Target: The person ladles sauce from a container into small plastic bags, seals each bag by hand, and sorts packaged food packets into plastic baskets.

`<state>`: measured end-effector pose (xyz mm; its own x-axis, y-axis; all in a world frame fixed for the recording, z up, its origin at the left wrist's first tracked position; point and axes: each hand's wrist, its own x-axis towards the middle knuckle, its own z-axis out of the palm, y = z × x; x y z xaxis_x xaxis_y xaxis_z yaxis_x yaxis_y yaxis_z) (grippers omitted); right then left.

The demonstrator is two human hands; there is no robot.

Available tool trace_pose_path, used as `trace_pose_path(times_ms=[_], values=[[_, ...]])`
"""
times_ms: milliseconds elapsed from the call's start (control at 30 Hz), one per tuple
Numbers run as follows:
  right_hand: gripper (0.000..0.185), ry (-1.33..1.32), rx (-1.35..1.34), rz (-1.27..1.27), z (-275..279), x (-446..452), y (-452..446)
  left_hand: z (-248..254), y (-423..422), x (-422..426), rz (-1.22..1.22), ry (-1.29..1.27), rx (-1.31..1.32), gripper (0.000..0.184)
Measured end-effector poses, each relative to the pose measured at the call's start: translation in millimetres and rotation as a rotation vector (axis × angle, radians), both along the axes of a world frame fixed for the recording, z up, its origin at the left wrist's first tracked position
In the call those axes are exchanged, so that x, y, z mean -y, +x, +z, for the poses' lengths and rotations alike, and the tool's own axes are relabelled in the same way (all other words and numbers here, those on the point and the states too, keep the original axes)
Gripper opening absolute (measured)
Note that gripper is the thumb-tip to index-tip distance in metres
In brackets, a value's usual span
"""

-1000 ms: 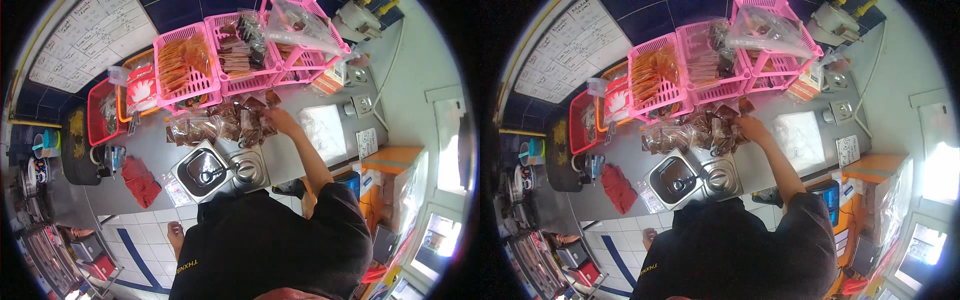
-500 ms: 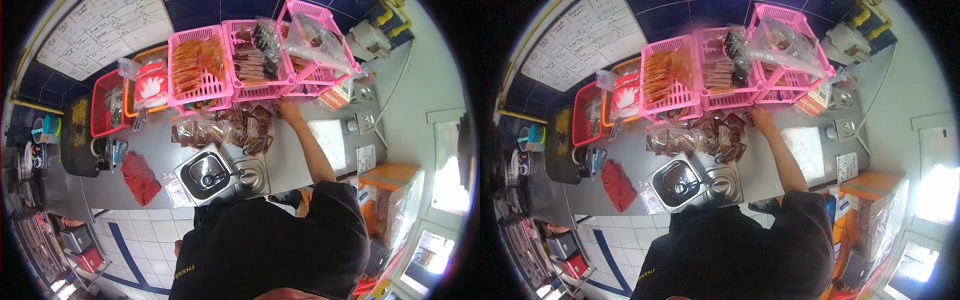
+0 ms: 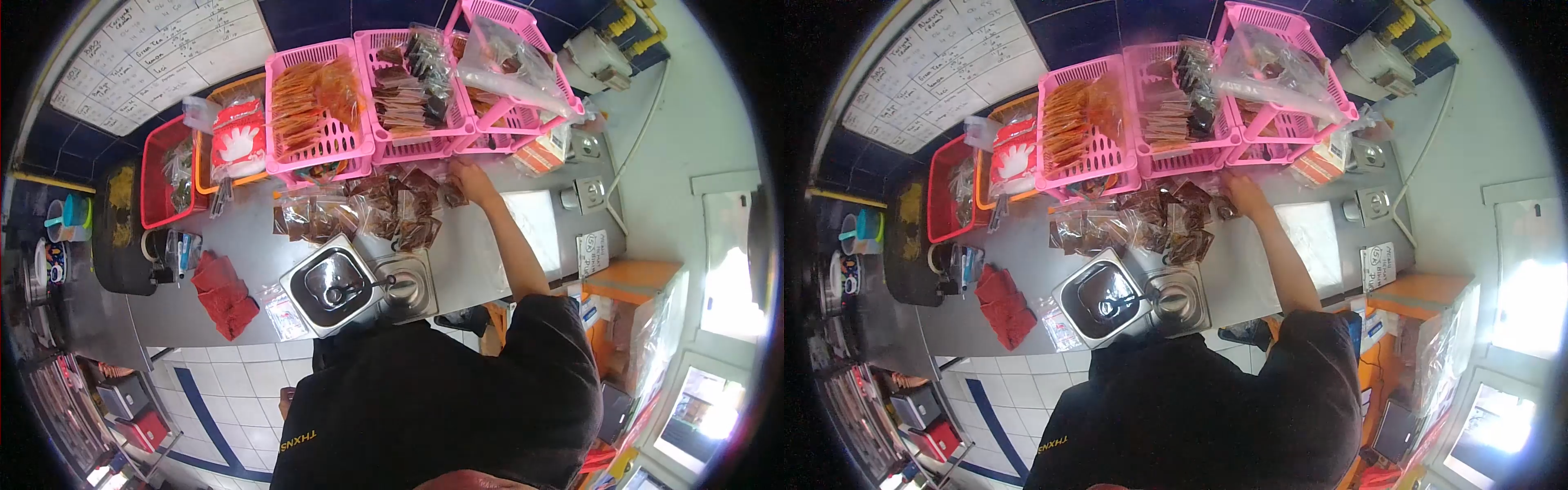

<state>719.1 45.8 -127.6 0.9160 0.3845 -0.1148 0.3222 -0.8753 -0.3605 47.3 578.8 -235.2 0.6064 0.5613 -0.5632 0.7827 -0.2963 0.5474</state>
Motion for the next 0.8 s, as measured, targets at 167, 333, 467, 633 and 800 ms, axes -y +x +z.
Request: trace_pose_path(times_ms=[167, 333, 467, 633, 800], values=[[0.029, 0.044, 0.077, 0.113, -26.4, 6.3, 9.3, 22.6, 11.2, -0.1, 0.069, -0.07, 0.007, 0.03], [0.035, -0.04, 0.16, 0.264, -32.9, 9.5, 7.8, 4.5, -12.1, -1.2, -0.011, -0.01, -0.002, 0.034], [0.029, 0.105, -0.108, 0.118, 19.1, 2.2, -16.0, -5.7, -20.2, 8.6, 0.027, -0.019, -0.04, 0.034], [0.017, 0.219, 0.052, 0.235, 128.6, -24.8, -37.0, -12.0, -17.2, 20.3, 0.07, -0.037, -0.069, 0.034], [0.017, 0.212, 0.289, 0.257, 263.7, -81.0, -36.4, -9.7, 13.2, 16.2, 0.051, -0.025, -0.057, 0.034]])
